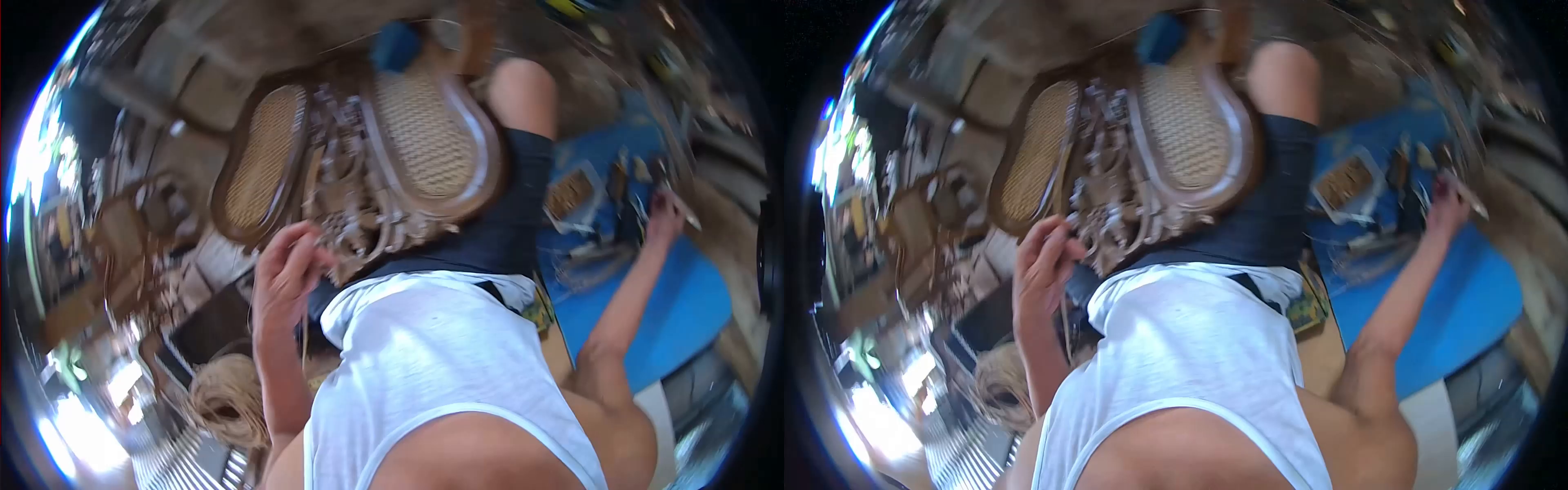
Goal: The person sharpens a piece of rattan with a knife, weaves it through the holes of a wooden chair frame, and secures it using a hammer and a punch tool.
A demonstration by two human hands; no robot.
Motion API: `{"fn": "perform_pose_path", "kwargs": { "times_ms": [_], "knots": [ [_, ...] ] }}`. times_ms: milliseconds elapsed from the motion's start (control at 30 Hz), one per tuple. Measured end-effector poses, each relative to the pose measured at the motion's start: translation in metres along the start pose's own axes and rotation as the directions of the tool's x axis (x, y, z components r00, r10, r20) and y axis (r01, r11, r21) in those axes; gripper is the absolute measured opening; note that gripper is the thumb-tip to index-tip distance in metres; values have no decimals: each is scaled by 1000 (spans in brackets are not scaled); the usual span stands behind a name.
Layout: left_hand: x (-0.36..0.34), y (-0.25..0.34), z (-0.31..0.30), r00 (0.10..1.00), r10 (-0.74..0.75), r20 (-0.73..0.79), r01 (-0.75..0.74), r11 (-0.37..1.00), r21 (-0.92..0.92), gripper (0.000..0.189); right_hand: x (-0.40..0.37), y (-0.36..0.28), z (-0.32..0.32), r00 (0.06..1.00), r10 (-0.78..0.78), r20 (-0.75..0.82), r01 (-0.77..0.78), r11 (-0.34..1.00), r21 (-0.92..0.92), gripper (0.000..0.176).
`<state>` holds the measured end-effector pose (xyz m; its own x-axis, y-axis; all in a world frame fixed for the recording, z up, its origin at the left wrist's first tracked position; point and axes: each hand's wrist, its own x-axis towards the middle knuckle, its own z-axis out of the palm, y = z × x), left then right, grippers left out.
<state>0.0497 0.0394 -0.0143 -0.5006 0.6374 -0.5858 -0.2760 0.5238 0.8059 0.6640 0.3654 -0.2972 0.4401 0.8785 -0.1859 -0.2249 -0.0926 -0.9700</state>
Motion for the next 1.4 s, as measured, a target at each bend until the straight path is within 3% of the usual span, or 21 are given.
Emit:
{"fn": "perform_pose_path", "kwargs": {
  "times_ms": [67,167,233,267,300,367,433,467,533,633,700,767,833,933,1033,1167,1333,1400],
  "knots": [
    [2,-5,1,999,11,54,-7,998,-61,18,-68,-56,58,946,49,322,-126,966,224,12],
    [1,-15,-11,997,57,46,-51,991,-121,19,-167,-80,171,859,35,510,-264,885,384,10],
    [-3,-22,-22,997,78,24,-73,983,-168,18,-256,-92,257,744,170,646,-429,863,268,8],
    [-5,-27,-27,995,93,21,-87,976,-201,18,-289,-87,286,582,162,797,-475,863,173,6],
    [-7,-31,-32,995,103,-3,-101,967,-232,18,-317,-82,310,479,316,819,-582,813,27,8],
    [-14,-37,-43,995,91,-46,-100,960,-260,18,-370,-70,358,219,347,912,-729,680,-84,13],
    [-18,-48,-55,993,93,-78,-112,950,-290,19,-414,-68,396,90,475,875,-766,595,-244,18],
    [-20,-53,-61,992,89,-91,-112,947,-301,19,-429,-64,411,58,488,871,-753,595,-283,18],
    [-23,-65,-69,988,70,-136,-114,931,-348,20,-454,-56,433,-95,491,866,-751,535,-386,19],
    [-32,-73,-87,984,19,-177,-91,908,-408,21,-478,-44,449,-204,528,825,-686,524,-505,18],
    [-32,-80,-94,974,8,-228,-111,891,-441,21,-501,-49,457,-223,576,787,-633,528,-566,18],
    [-32,-88,-101,970,15,-244,-127,882,-453,20,-521,-49,462,-332,576,747,-576,504,-644,18],
    [-32,-92,-107,969,6,-248,-129,868,-480,20,-537,-39,462,-366,583,725,-546,496,-675,17],
    [-34,-96,-112,963,11,-271,-147,859,-490,23,-559,-32,463,-290,543,788,-425,664,-614,16],
    [-41,-99,-115,940,-9,-342,-183,832,-524,23,-565,-31,481,-254,505,825,-454,691,-563,15],
    [-50,-109,-113,940,-30,-339,-156,847,-509,22,-563,-27,500,-324,478,816,-459,675,-577,14],
    [-53,-110,-114,917,18,-399,-199,886,-418,20,-577,-33,503,-326,440,836,-450,706,-547,13],
    [-53,-111,-110,903,19,-428,-237,855,-462,20,-590,-43,499,-229,367,902,-279,863,-422,11]
  ]
}}
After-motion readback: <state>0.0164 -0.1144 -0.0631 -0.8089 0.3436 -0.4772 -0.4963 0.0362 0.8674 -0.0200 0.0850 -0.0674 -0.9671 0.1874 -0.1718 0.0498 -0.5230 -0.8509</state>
